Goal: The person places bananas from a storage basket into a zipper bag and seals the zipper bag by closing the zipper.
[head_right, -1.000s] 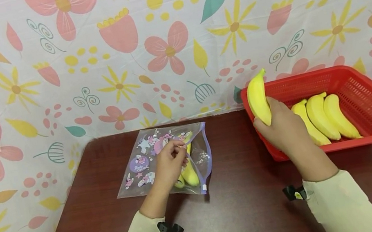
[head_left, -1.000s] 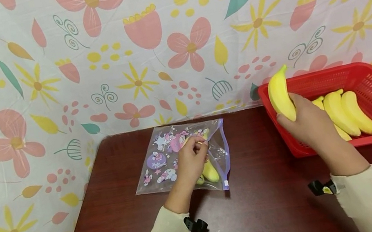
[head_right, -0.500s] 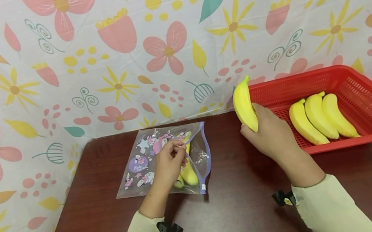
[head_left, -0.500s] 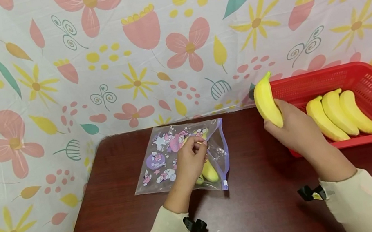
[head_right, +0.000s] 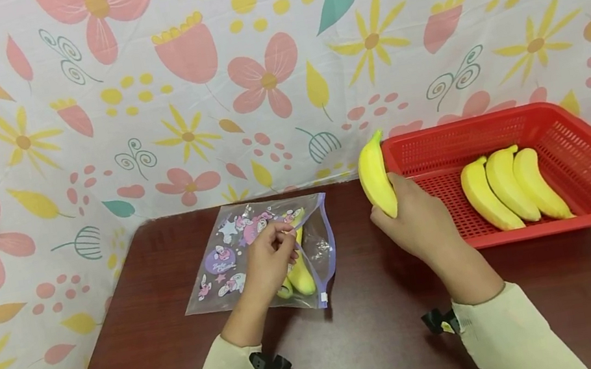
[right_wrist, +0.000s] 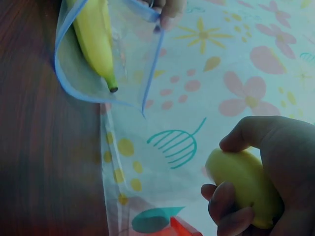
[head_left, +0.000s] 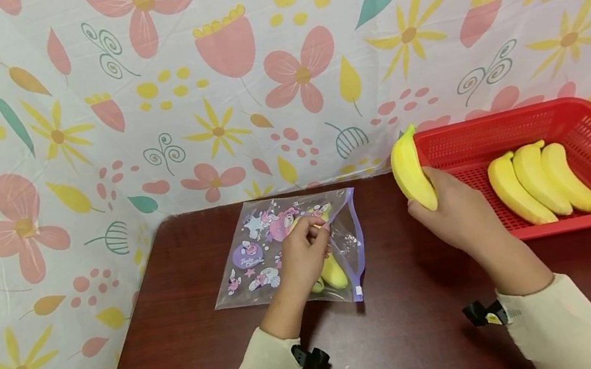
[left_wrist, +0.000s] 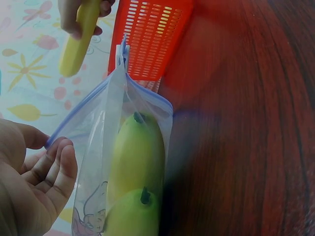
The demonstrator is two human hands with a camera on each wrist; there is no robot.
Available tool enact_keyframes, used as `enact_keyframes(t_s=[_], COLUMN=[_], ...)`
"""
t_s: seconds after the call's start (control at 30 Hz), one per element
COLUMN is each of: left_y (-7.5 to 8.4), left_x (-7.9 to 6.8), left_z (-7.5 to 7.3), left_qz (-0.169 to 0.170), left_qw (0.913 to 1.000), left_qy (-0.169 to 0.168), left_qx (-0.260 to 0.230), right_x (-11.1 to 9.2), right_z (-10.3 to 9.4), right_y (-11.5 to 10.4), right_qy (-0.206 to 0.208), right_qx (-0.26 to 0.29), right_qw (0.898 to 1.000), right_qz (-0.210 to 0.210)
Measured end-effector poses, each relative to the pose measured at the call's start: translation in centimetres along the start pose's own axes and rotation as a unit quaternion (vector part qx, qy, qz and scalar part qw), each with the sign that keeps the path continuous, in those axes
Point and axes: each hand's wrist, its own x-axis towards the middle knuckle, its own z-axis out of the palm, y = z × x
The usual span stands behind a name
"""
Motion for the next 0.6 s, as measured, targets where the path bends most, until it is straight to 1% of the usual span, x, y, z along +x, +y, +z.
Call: enact_keyframes(t_s=[0.17,0.37,0.6], left_y=[0.0,-0.2,-0.1], left_x=[0.0,0.1,0.1], left_z=[0.0,0.0,0.0], left_qz=[0.005,0.009,0.009], left_qw=[1.0000,0.9999,0.9999], left_qy=[0.002,0.005,0.006], left_qx=[0.003,0.007,0.007], right_x=[-0.3,-0.6,-0.8], right_z=[0.4,1.5,2.8], right_y=[-0.4,-0.6,-0.7], right_qy=[-0.012,-0.030,-0.034], right_qx=[0.002,0.007,0.000], right_qw=[1.000,1.000,0.999], right_qz=[0.001,0.000,-0.013])
